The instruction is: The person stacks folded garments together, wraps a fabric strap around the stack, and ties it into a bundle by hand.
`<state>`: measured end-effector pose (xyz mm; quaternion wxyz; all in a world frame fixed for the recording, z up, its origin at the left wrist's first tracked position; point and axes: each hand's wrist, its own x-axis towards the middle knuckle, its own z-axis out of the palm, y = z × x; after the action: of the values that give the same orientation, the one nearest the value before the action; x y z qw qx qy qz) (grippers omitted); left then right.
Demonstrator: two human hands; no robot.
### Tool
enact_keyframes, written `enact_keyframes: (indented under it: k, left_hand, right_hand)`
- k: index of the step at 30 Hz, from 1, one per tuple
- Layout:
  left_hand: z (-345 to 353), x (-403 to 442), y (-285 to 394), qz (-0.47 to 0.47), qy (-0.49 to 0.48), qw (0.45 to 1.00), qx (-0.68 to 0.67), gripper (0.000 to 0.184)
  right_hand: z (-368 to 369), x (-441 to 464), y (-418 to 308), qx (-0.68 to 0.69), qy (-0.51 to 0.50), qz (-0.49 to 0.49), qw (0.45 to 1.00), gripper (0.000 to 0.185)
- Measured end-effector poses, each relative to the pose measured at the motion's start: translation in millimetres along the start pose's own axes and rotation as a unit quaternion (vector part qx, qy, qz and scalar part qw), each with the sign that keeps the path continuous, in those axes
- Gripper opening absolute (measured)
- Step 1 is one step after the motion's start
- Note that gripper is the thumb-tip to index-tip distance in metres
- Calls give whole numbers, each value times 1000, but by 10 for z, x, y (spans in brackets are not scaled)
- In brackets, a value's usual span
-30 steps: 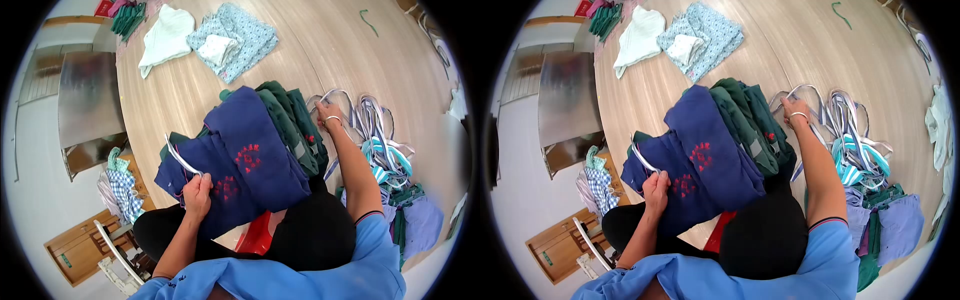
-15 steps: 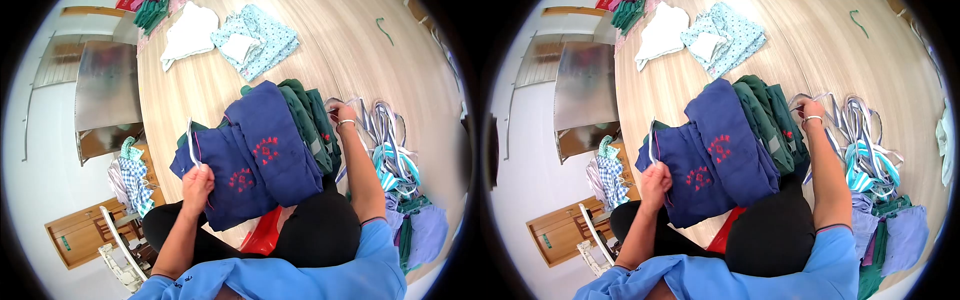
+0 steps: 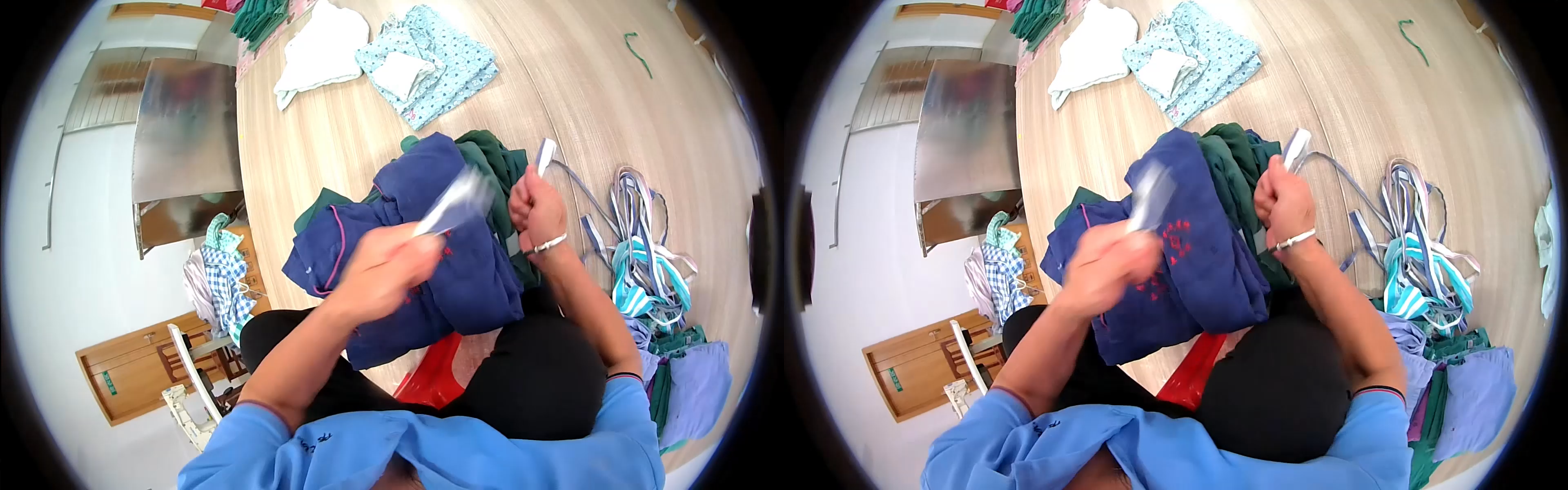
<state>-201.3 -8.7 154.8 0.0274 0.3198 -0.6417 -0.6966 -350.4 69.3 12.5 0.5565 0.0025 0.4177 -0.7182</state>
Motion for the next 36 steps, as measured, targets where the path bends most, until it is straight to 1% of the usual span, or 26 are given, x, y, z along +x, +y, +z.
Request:
enact_keyframes:
  k: [2,3,4,5,7,9,10,13,15,16,17,19,20,21,22,23,24,25,27,28,30,31,33,34,35,36]
  left_hand:
    - [198,389,-184,3,-28,998,-59,30]
    - [224,584,-408,12,-20,999,-32,29]
    - [271,756,-616,66,2,998,19,30]
    - [311,841,-739,68,0,998,15,30]
    - [367,955,-783,64,63,985,145,31]
    - [376,924,-809,71,66,980,171,30]
    - [381,909,-825,82,80,975,192,30]
    - [385,870,-821,117,93,953,263,25]
    - [392,814,-810,206,61,927,307,13]
    - [331,805,-923,231,7,904,360,18]
    - [339,821,-1037,238,8,902,360,18]
    - [405,837,-1165,291,31,903,316,18]
    - [433,839,-1222,316,42,901,295,18]
    - [450,845,-1242,340,53,898,275,18]
    - [449,848,-1262,363,64,895,253,18]
    - [404,863,-1280,326,59,915,230,15]
    - [361,876,-1292,289,55,933,206,15]
    - [330,877,-1201,252,54,949,181,19]
    - [308,816,-899,80,6,991,104,15]
    - [283,824,-831,82,12,991,104,15]
    - [246,824,-764,9,-20,993,118,9]
    - [247,811,-749,9,-16,993,118,9]
    - [269,790,-728,108,-15,983,146,4]
    - [282,779,-710,130,-24,975,181,9]
    - [315,755,-691,128,-9,970,206,11]
    - [311,761,-699,178,-22,948,262,13]
  right_hand:
    - [-3,-42,-16,-10,-10,10,1000,43]
    - [-46,-38,0,2,-32,10,999,43]
    - [-72,-45,-14,-1,-29,12,1000,43]
    - [-86,-48,-57,1,0,22,1000,44]
    - [-141,-40,-199,0,32,29,999,45]
    - [-230,-62,-412,88,-16,-70,994,45]
    - [-180,-141,-439,76,-8,-67,995,46]
    - [103,-318,-355,-88,-91,-150,981,45]
    - [172,-352,-315,-104,-105,-162,976,38]
    - [288,-365,-269,-159,-129,-213,955,31]
    - [365,-355,-258,-215,-154,-265,927,23]
    - [418,-302,-308,-434,-202,-408,778,7]
    - [420,-285,-286,-454,-226,-396,766,5]
    - [433,-267,-319,-452,-227,-403,762,5]
    - [434,-257,-368,-485,-208,-419,739,7]
    - [428,-250,-421,-517,-191,-433,713,9]
    - [365,-236,-495,-515,-195,-410,727,12]
    - [274,-228,-567,-495,-201,-322,782,13]
    - [35,-211,-613,-391,-203,-196,876,19]
    - [-103,-163,-623,-391,-209,-196,875,19]
    - [-294,-82,-603,-385,-229,-31,893,24]
    - [-328,-71,-591,-386,-233,-31,892,24]
    - [-342,-48,-587,-408,-282,-63,866,25]
    - [-316,-44,-640,-432,-312,-75,843,27]
    - [-296,-22,-637,-433,-314,-75,842,27]
    - [-272,2,-622,-469,-307,-64,826,29]
